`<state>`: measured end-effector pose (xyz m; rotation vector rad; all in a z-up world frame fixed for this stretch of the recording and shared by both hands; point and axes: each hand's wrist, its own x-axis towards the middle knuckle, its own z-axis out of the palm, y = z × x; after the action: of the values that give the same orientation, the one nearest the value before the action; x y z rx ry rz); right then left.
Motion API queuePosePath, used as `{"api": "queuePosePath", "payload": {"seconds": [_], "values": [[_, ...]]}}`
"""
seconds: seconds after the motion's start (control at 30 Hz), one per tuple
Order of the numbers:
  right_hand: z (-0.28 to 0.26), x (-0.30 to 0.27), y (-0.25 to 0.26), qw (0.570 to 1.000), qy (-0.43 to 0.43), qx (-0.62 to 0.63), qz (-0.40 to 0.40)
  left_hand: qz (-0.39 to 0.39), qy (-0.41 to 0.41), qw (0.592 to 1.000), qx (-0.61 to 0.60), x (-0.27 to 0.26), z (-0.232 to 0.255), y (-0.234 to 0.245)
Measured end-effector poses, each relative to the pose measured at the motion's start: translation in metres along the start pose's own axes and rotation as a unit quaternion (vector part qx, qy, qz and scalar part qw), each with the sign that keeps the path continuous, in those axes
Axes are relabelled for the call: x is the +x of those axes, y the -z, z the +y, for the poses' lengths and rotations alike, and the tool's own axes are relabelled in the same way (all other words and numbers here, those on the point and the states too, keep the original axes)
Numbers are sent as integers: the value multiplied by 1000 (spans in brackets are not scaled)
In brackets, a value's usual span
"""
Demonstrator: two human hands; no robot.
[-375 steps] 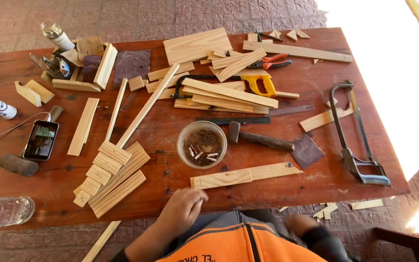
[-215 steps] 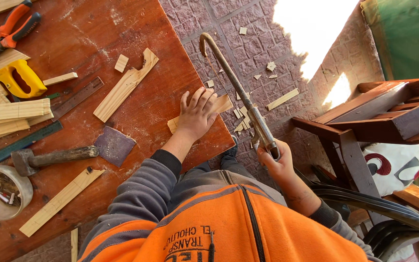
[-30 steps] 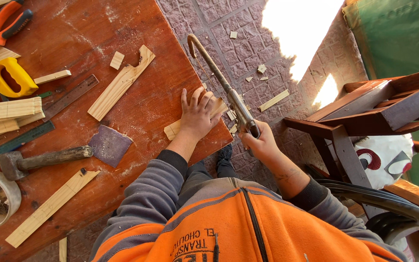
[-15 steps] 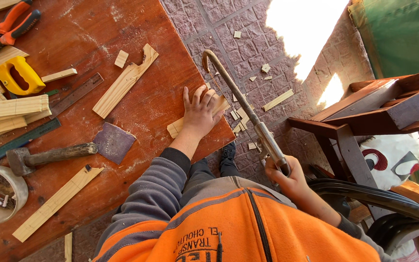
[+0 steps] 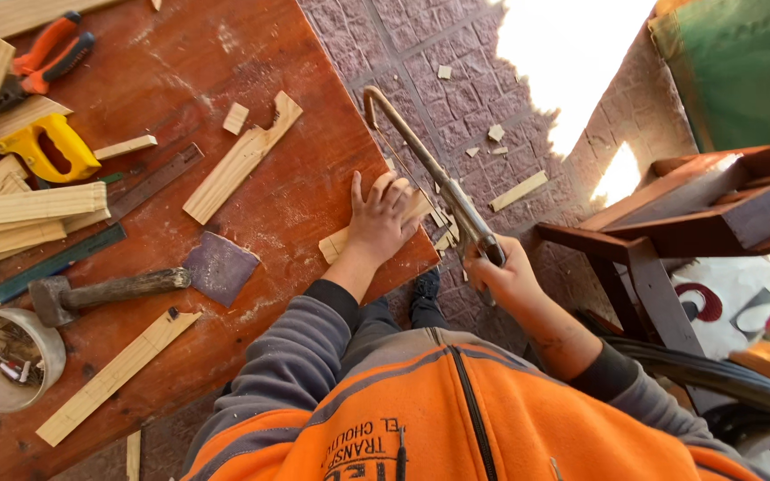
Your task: The person uses a coping saw to cut a small wooden piece on a workbench, then marks another piece with a pencil and saws it. The person stacks the cut pieces with others on the table.
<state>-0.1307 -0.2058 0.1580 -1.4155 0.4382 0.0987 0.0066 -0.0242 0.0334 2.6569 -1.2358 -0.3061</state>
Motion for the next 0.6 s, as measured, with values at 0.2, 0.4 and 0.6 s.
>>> {"api": "queuePosePath", "payload": {"seconds": [0.2,0.4,0.6], "values": [[12,48,-19,1000,5,-12,16,142,-42,989,4,-5,-1,-18],[4,46,-3,999,37,-7,37,153,-31,988,5,-1,-4,-31],[16,44,-4,997,42,15,63,-3,-31,999,-9,-6,-1,-4]]}}
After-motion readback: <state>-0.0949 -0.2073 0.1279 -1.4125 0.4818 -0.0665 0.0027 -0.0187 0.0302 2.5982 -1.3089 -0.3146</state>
